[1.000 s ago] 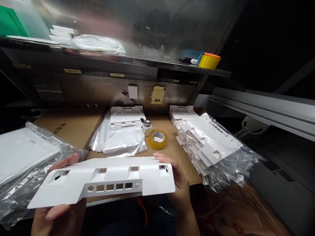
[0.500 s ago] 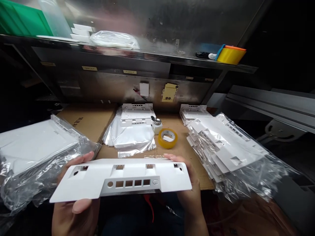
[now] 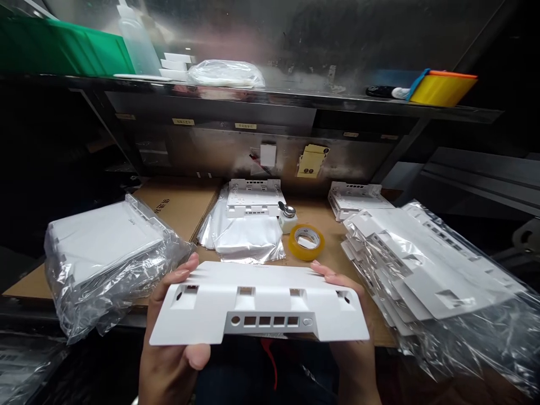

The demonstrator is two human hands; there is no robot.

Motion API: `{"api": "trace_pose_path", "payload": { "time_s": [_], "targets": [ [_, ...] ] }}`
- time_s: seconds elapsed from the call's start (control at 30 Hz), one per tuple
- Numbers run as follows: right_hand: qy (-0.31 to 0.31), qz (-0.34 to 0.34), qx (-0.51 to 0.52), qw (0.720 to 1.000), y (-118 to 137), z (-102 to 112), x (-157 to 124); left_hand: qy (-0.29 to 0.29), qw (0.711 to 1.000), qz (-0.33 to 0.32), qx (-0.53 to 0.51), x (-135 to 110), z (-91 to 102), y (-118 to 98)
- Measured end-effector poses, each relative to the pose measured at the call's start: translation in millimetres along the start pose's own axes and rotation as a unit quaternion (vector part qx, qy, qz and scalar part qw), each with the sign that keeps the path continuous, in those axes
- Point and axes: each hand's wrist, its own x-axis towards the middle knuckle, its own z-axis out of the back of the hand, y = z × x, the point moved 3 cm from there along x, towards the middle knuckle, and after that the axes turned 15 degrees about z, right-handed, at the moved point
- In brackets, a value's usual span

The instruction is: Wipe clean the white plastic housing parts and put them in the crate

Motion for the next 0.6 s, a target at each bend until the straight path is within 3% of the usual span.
{"api": "trace_pose_path", "payload": {
  "time_s": [0.2,0.47,0.53,0.6],
  "targets": [
    [-0.017,0.0,-0.007,1.0,1,0,2,0.068,0.996,0.053,-0.007,-3,-3.3,-3],
    [-0.018,0.013,-0.007,1.0,-1,3,1,0.079,0.993,0.074,-0.038,-9,-5.5,-7],
    [-0.024,0.033,-0.012,0.999,0,3,1,0.041,0.98,0.145,-0.127,-6,-5.5,-2],
    [-0.025,0.056,-0.015,0.998,0,4,0,0.017,0.926,0.293,-0.238,0,-4.0,9]
  ]
}}
